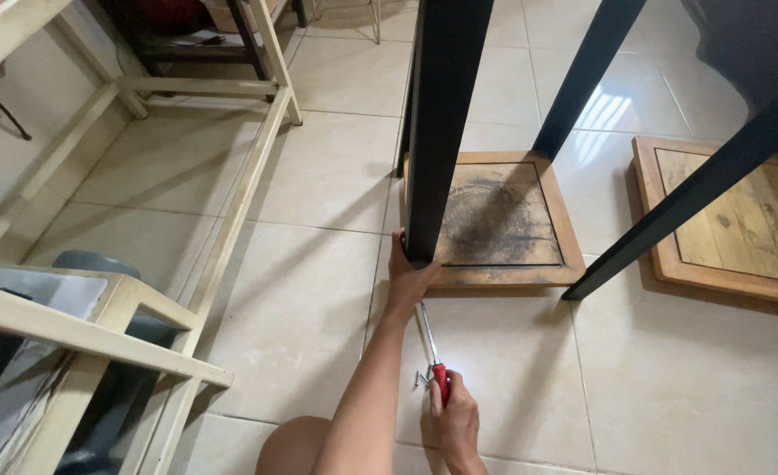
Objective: The person sits on the floor and assembles a small table by attaching black metal legs to a square wooden tabletop using a screwdriver and screws. They align the legs and tighten the screws to secure the structure.
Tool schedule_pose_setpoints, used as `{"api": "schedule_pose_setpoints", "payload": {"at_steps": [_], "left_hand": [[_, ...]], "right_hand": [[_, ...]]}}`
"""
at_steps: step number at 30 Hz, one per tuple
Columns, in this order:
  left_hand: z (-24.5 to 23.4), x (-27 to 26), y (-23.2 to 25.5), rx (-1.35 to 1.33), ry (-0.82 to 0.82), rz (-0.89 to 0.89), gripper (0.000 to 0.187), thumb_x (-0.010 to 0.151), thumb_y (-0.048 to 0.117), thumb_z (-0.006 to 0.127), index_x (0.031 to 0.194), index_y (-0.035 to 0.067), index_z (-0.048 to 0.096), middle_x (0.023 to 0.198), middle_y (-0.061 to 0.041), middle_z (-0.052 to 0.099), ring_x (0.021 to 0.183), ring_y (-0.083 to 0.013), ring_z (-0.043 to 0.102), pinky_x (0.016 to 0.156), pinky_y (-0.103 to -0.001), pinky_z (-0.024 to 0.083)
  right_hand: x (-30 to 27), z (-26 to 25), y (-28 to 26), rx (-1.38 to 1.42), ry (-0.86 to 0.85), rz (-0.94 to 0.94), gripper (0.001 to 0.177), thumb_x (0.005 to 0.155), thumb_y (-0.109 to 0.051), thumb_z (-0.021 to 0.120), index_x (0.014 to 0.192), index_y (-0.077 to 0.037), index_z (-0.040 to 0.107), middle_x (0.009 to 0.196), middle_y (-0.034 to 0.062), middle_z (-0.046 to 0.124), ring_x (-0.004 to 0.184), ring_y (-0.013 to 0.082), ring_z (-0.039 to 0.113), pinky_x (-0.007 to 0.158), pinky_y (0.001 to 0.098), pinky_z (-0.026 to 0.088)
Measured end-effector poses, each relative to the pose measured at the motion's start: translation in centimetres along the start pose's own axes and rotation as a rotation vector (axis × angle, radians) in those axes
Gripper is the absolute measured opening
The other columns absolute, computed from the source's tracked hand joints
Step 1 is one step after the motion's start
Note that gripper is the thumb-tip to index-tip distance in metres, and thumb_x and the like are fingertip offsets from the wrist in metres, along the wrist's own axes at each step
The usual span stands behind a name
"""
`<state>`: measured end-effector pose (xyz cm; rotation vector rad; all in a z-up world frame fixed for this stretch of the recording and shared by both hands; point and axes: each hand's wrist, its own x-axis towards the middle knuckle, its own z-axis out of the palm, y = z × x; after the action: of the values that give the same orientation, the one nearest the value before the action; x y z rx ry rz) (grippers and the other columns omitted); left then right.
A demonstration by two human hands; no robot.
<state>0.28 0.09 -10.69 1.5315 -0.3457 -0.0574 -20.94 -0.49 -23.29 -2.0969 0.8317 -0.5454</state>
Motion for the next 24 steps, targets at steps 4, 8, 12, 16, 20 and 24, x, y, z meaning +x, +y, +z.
{"api": "schedule_pose_setpoints", "payload": {"at_steps": [4,8,12,16,20,24], "left_hand": [[-0.1,-0.6,-0.2,0.009,-0.005,-0.015,0.058,0.076,0.007,0.075,0.127,0.011,0.048,0.101,-0.005,0.057,0.091,-0.0159,0.059,0.079,-0.031,0.052],[0.0,-0.4,0.1,0.000,0.003,-0.028,0.058,0.076,0.007,0.076,0.126,0.010,0.048,0.098,-0.005,0.061,0.087,-0.0160,0.060,0.076,-0.030,0.052],[-0.3,-0.4,0.0,-0.005,-0.010,0.034,0.057,0.078,0.006,0.076,0.127,0.011,0.048,0.103,-0.005,0.060,0.091,-0.0157,0.060,0.079,-0.030,0.052],[-0.3,-0.4,-0.7,-0.007,-0.013,0.061,0.058,0.078,0.006,0.078,0.127,0.011,0.047,0.102,-0.006,0.059,0.091,-0.0167,0.059,0.078,-0.031,0.053],[-0.3,0.0,-1.0,0.027,-0.019,0.016,0.060,0.076,0.007,0.076,0.128,0.011,0.046,0.100,-0.007,0.060,0.089,-0.0177,0.061,0.077,-0.032,0.053],[-0.3,-0.3,-1.0,0.023,-0.011,0.046,0.061,0.076,0.007,0.076,0.129,0.011,0.046,0.103,-0.007,0.061,0.092,-0.0183,0.061,0.079,-0.033,0.053]], "right_hand": [[0.0,-0.1,0.8,0.009,-0.021,-0.130,0.026,0.096,-0.028,0.064,0.111,-0.007,0.069,0.080,0.0184,0.072,0.068,0.0340,0.069,0.061,0.0439,0.054],[1.4,-0.5,2.4,0.934,-0.469,0.705,0.030,0.099,-0.033,0.065,0.107,-0.004,0.067,0.073,0.0110,0.064,0.058,0.0236,0.062,0.050,0.0373,0.048],[1.9,0.5,3.6,1.740,-0.862,0.883,0.031,0.096,-0.034,0.069,0.100,-0.003,0.064,0.070,0.0090,0.062,0.055,0.0211,0.060,0.047,0.0359,0.047],[1.1,1.7,3.7,1.731,-0.853,0.910,0.034,0.094,-0.035,0.073,0.094,-0.003,0.062,0.067,0.0070,0.060,0.052,0.0186,0.057,0.045,0.0345,0.046],[0.3,1.6,1.1,0.815,-0.329,0.479,0.037,0.089,-0.030,0.082,0.091,0.001,0.061,0.068,0.0067,0.063,0.053,0.0184,0.060,0.046,0.0367,0.049],[-0.1,0.2,-1.8,0.035,-0.127,0.327,0.038,0.090,-0.044,0.069,0.091,-0.005,0.070,0.066,0.0144,0.071,0.053,0.0222,0.065,0.057,0.0387,0.051]]}}
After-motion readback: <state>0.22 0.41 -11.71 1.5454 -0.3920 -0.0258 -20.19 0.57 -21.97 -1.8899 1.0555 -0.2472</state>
